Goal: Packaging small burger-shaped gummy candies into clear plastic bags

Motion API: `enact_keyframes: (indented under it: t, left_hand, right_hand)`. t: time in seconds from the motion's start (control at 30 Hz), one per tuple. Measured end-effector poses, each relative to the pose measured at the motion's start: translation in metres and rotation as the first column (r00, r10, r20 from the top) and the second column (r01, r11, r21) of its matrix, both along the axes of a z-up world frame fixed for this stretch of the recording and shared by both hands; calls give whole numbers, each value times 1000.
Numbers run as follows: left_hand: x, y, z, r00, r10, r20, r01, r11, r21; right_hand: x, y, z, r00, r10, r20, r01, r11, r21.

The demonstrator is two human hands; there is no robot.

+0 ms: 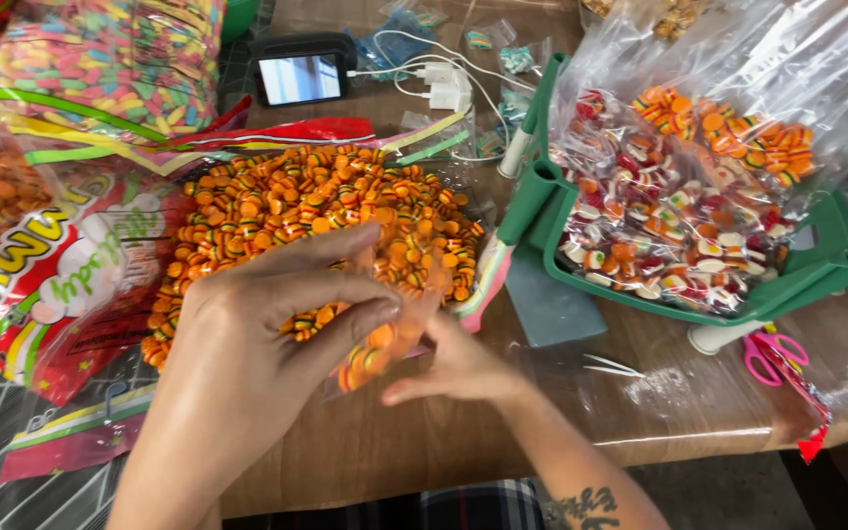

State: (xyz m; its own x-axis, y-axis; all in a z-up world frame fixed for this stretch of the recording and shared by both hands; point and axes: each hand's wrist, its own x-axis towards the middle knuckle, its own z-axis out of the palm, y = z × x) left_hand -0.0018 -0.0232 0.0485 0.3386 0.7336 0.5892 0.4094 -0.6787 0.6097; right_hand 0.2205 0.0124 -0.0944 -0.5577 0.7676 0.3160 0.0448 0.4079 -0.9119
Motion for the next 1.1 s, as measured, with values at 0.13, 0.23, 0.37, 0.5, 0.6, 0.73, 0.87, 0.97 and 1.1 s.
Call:
enact_keyframes:
  t: [0.13, 0.23, 0.37, 0.5, 0.6, 0.73, 0.87, 0.97, 1.1]
  left_hand:
    - [3, -2, -7, 996, -28, -87, 27, 999, -17]
    - [10, 0, -19, 993, -82, -82, 81, 997, -10]
    - [16, -3, -26, 992, -115, -42, 109, 986, -126]
    - [13, -2, -81, 990, 84, 112, -78, 995, -58]
    - [9, 0, -157, 987, 106, 119, -104, 994, -24]
    - [7, -3, -216, 996, 90, -4, -90, 996, -19]
    - [9, -2, -214, 995, 100, 8, -101, 995, 18]
    - [10, 0, -212, 999, 41, -7, -41, 999, 27]
    - [10, 0, -213, 998, 61, -14, -61, 998, -33]
  right_hand:
    - [-6, -31, -25, 995, 65, -71, -72, 991, -112]
    - [-6, -55, -44, 971, 89, -222, -156, 940, -304]
    - [25, -69, -33, 996, -76, -56, 55, 949, -310]
    - [101, -61, 0, 925, -380, -27, 355, 886, -297]
    - [155, -31, 64, 636, -752, 172, 771, 629, -101]
    - [163, 14, 174, 280, -935, 218, 938, 315, 144]
    - [263, 132, 174, 571, -820, 37, 760, 544, 355]
    - [284, 198, 171, 648, -762, 4, 732, 625, 271]
    - [274, 215, 153, 396, -852, 343, 828, 493, 267]
